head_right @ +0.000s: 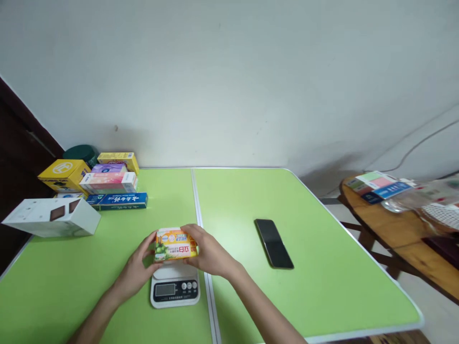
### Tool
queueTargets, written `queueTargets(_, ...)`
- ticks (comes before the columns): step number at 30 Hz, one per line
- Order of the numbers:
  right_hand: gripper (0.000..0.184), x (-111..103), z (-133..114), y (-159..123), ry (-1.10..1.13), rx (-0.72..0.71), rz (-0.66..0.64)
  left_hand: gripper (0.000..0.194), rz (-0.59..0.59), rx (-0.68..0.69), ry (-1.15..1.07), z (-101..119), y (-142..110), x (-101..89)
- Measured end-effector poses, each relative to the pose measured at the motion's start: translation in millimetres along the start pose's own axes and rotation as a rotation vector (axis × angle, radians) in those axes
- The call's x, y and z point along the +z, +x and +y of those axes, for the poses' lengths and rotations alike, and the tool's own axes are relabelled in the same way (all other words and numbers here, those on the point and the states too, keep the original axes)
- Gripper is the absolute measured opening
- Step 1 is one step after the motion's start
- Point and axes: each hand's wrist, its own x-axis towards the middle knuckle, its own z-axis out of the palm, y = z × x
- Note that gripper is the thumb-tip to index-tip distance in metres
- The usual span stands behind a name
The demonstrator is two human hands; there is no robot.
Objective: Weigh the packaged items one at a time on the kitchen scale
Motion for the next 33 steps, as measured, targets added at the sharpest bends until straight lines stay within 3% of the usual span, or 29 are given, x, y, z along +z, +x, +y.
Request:
queueTargets(5,0.083,1.9,10.8,-12.7,0.054,0.016,0.016,0.076,0.029,0.065,0.149,-5.5,-12.8,-4.1)
queueTargets(11,0.05,2.4,29.7,-61.5,0.38,0.199,0.204,0.059,0.133,0.044,0.13,-8.3,-40.6,-11.1)
queueTargets(15,0.048,7.4,39.0,-89.2,0.409,0.31,0.19,0.048,0.137,0.05,0.171,-9.1,-51.6,-17.1)
queueTargets(19,0.045,10.3,40.1,-98.2,0.414,0.343,0.201,0.041,0.134,0.083,0.243,-2.2,-51.3,-19.7)
queueTargets(25,0.043,12.4,33.0,-83.3,0.325,0.285,0.191,0.05,0.128,0.087,0.222,6.0,-39.5,-17.1)
queueTargets(29,0.071,13.2,20.6,-49.0,0.209,0.176,0.146,0.076,0.037,-0.011,0.201,10.2,-19.7,-19.5)
queueTargets(33,0.089,6.9,10.9,-11.9,0.112,0.109,0.04,0.081,-0.037,-0.099,0.178,19.0,4.9,-17.3)
